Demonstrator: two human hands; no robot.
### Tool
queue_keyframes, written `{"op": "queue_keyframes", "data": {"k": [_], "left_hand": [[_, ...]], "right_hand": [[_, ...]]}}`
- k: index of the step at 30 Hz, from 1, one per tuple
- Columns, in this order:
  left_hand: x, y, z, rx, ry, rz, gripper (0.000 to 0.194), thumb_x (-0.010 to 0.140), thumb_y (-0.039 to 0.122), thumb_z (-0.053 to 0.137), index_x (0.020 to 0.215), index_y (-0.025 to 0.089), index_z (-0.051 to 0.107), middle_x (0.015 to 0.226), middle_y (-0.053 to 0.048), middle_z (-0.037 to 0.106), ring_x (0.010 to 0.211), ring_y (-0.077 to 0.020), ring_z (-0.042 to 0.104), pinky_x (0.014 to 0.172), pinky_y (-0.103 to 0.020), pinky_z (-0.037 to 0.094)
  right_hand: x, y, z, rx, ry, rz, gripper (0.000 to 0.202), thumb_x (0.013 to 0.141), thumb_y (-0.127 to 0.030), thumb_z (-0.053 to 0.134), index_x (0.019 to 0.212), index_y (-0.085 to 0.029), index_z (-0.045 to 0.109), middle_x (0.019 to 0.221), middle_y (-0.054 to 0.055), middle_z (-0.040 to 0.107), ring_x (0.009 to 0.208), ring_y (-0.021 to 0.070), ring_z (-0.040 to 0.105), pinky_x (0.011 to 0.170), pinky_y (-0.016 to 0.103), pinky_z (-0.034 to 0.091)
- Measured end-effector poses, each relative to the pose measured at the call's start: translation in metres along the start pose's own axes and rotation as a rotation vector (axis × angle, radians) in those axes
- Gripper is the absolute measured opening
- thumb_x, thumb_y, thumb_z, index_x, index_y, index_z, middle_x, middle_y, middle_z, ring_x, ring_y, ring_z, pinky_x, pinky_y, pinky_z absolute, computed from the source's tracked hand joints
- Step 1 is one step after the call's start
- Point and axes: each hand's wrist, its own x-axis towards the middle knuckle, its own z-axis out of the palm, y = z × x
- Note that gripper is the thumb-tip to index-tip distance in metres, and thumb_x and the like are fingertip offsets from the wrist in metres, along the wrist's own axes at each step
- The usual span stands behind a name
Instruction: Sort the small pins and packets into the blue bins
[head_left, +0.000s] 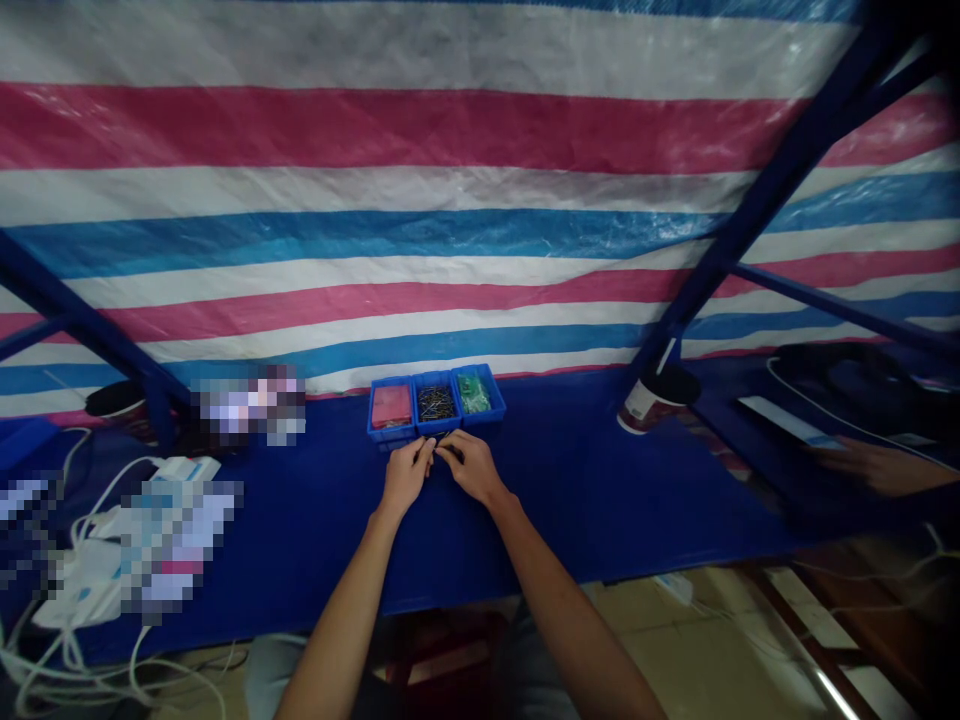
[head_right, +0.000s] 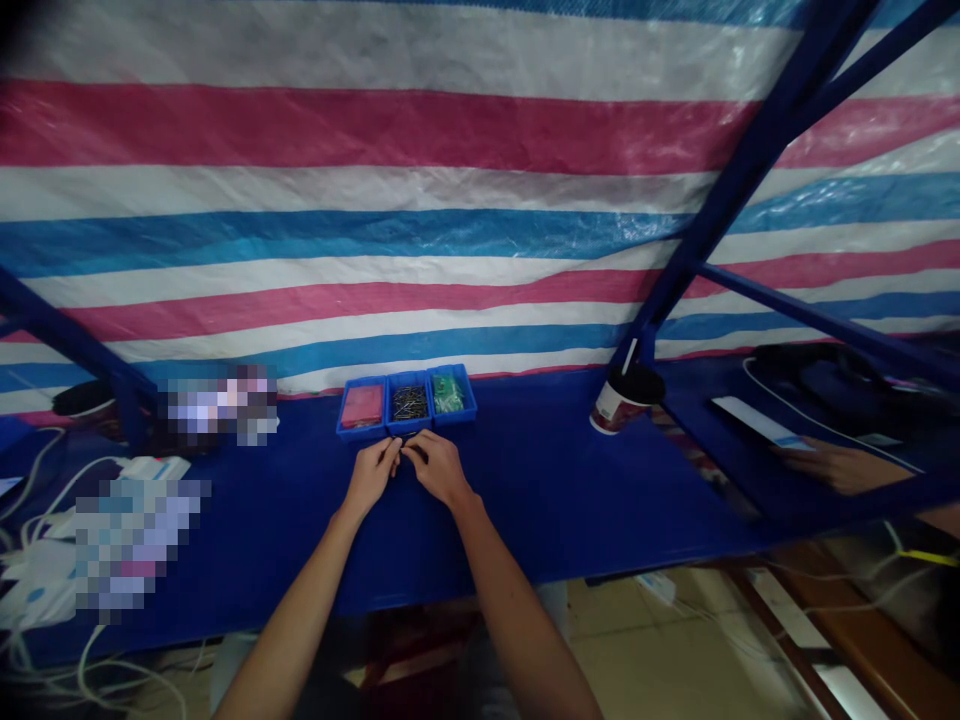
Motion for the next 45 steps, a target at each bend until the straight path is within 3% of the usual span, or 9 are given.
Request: {"op": "queue_keyframes", "data": {"k": [13, 22, 34, 45], "left_hand": [[0.001, -0.006, 0.003, 0.051, 0.036, -0.019, 0.055, 0.095, 0.054, 0.043, 0.053, 0.019, 0.049, 0.048, 0.003, 0.05, 0.051, -0.0127, 0.051, 0.057, -0.023, 0.034], [0.001, -0.001, 0.0, -0.01, -0.015, 0.017, 0.045, 0.096, 0.048, 0.044, 0.066, 0.019, 0.06, 0.058, 0.002, 0.062, 0.057, -0.0135, 0.057, 0.061, -0.023, 0.038], [0.0, 0.003, 0.0, -0.085, -0.018, 0.063, 0.028, 0.094, 0.041, 0.05, 0.082, 0.019, 0.063, 0.066, 0.003, 0.063, 0.054, -0.0109, 0.052, 0.059, -0.021, 0.039], [0.0, 0.006, -0.001, -0.106, -0.006, 0.074, 0.024, 0.094, 0.041, 0.05, 0.088, 0.02, 0.06, 0.07, 0.002, 0.064, 0.055, -0.0117, 0.054, 0.061, -0.022, 0.042]], "right_hand": [[-0.001, 0.002, 0.0, -0.006, -0.04, 0.003, 0.013, 0.095, -0.022, 0.057, 0.091, -0.022, 0.07, 0.087, 0.003, 0.066, 0.077, 0.0155, 0.06, 0.07, 0.026, 0.044], [0.001, -0.002, -0.001, -0.01, -0.028, 0.027, 0.014, 0.095, -0.021, 0.054, 0.091, -0.022, 0.068, 0.086, 0.003, 0.067, 0.076, 0.0162, 0.061, 0.07, 0.026, 0.044], [0.002, 0.001, 0.001, -0.007, 0.018, 0.05, 0.012, 0.094, -0.02, 0.054, 0.089, -0.021, 0.065, 0.086, 0.002, 0.068, 0.073, 0.0156, 0.06, 0.067, 0.025, 0.041], [0.002, -0.003, -0.004, -0.061, -0.007, 0.056, 0.032, 0.101, -0.033, 0.044, 0.077, -0.02, 0.06, 0.071, 0.001, 0.059, 0.063, 0.0143, 0.053, 0.061, 0.025, 0.036]]}}
